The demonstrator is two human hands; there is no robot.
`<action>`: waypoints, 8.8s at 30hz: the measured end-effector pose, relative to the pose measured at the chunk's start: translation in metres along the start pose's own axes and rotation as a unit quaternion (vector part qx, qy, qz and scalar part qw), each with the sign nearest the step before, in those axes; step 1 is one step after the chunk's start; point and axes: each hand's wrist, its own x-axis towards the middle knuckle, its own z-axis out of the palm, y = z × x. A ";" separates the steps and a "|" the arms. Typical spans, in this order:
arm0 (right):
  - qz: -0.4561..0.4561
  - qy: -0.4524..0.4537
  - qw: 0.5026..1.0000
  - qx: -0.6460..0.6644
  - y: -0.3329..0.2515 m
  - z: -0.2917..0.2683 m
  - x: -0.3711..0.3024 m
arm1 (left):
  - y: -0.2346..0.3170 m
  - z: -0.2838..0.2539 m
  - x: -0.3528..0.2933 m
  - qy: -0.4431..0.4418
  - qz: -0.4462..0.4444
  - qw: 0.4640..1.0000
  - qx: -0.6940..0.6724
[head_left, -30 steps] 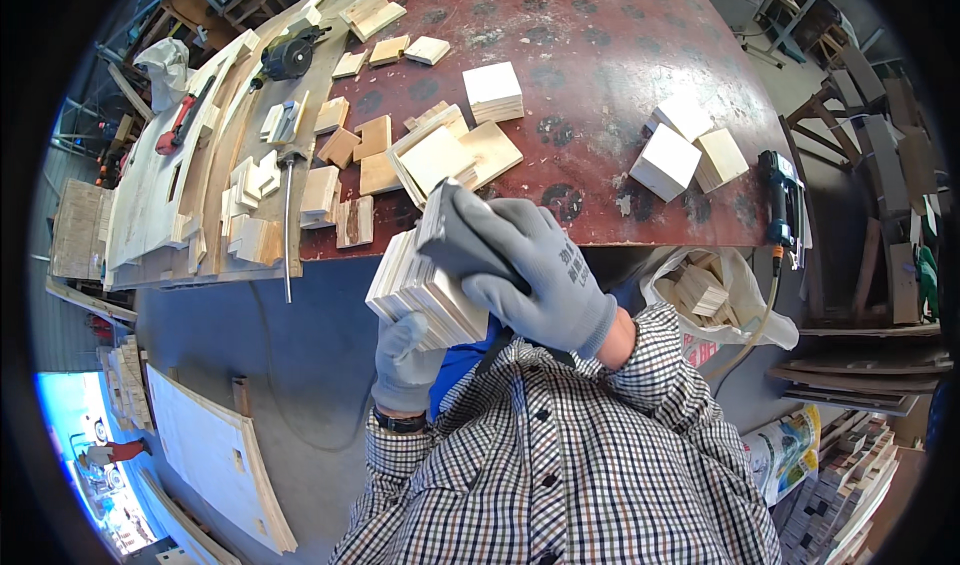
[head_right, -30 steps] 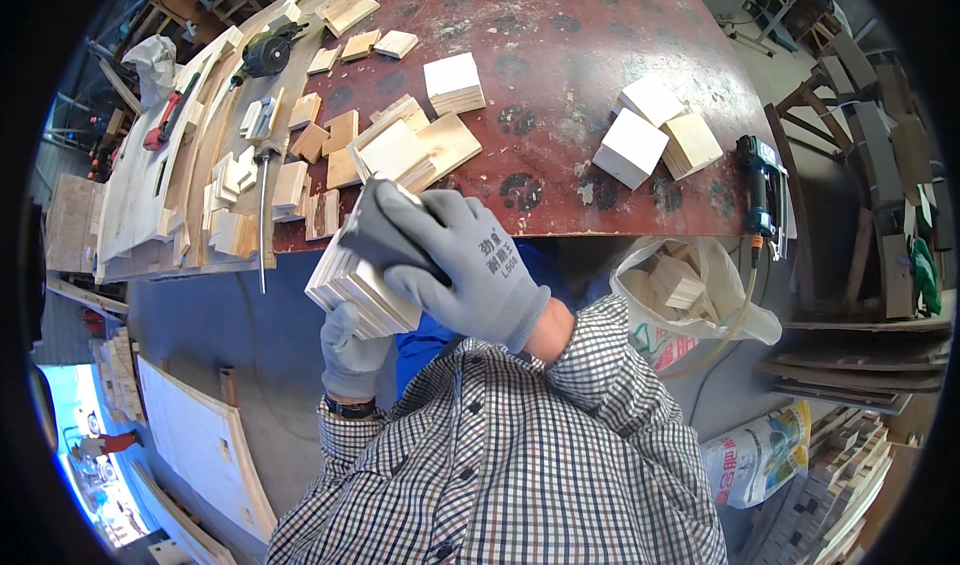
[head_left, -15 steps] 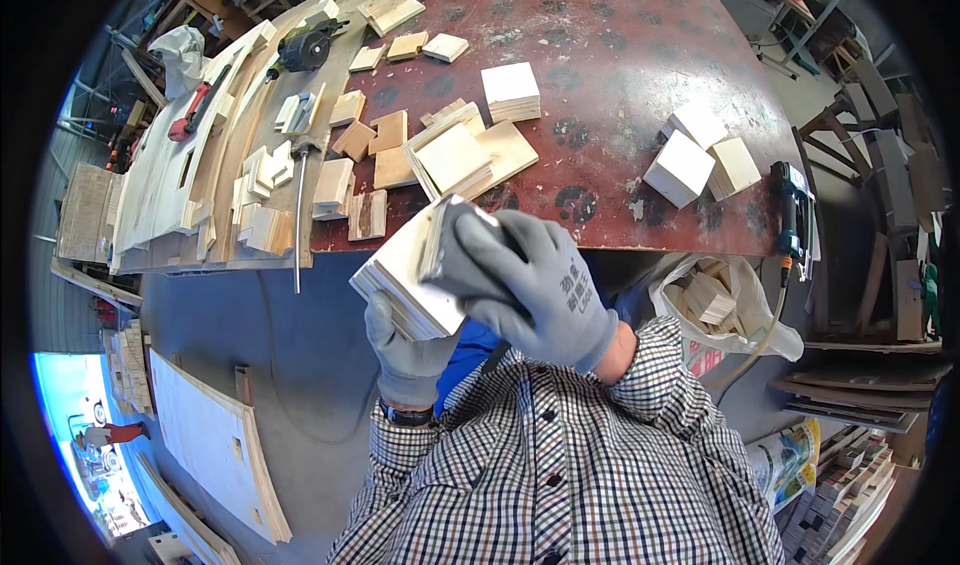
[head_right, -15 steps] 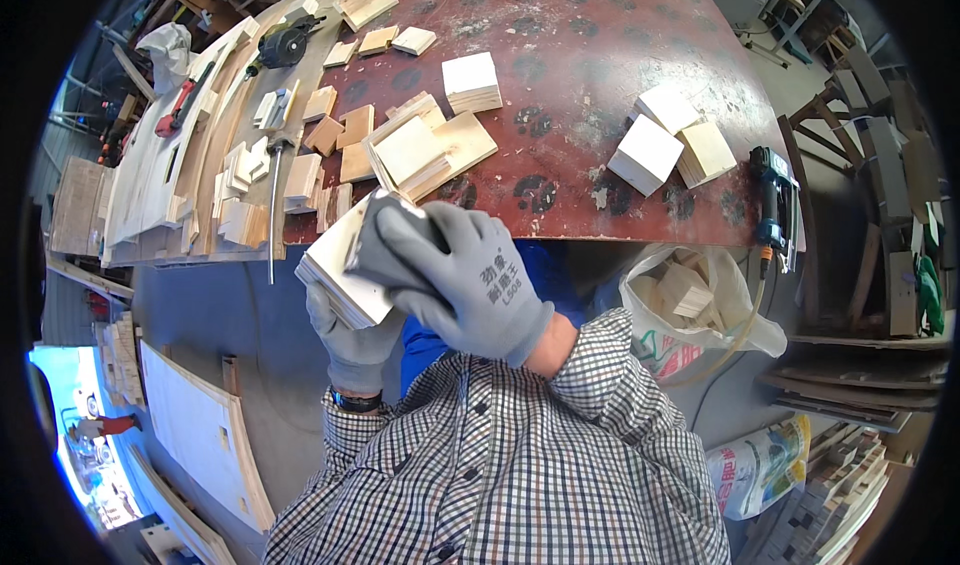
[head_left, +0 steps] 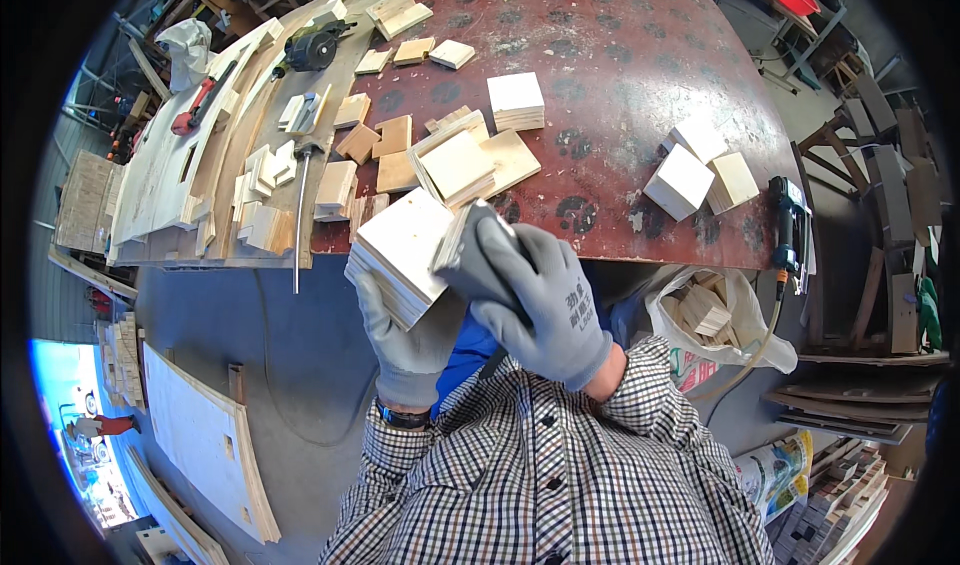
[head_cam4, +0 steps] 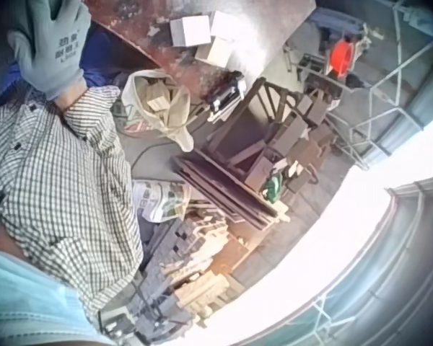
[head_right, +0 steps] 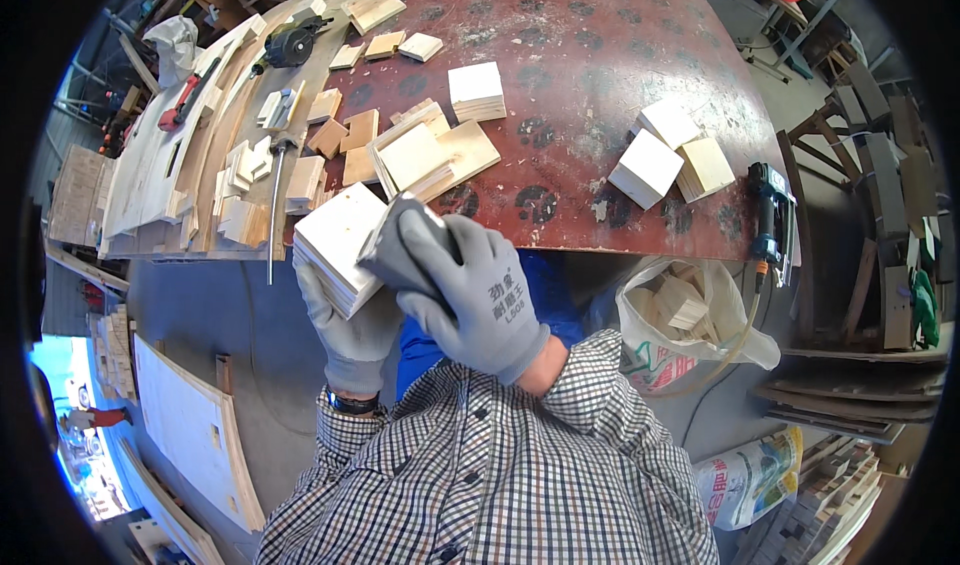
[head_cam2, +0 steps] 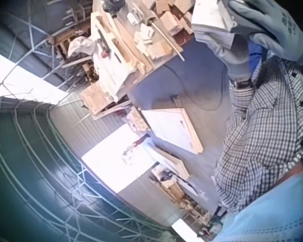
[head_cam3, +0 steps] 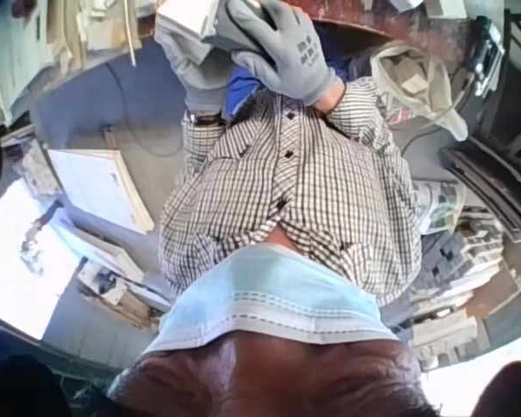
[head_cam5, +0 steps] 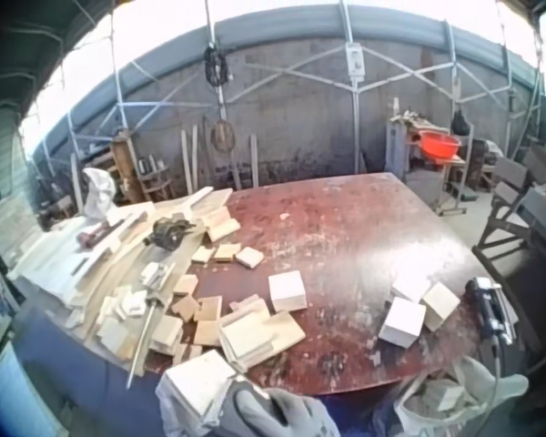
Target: The person sands small rectangular wooden blocks one by one using a sanding block, rotating each piece to smooth multiple faces. The person also uses a hammer to tap a block on the table before resuming sanding.
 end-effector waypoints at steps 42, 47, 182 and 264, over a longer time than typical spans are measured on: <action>0.001 -0.190 0.981 -0.046 0.028 -0.056 0.046 | 0.013 0.010 -0.016 0.023 0.123 0.829 0.545; -0.002 -0.071 0.995 0.068 0.032 -0.064 0.040 | 0.007 0.012 -0.017 0.003 0.128 0.850 0.511; -0.022 0.028 0.993 -0.110 -0.012 -0.003 -0.001 | -0.016 0.014 -0.011 0.057 -0.030 0.997 0.033; 0.372 -0.042 0.620 0.690 0.029 0.017 -0.051 | -0.013 0.006 -0.019 0.080 0.148 0.849 0.501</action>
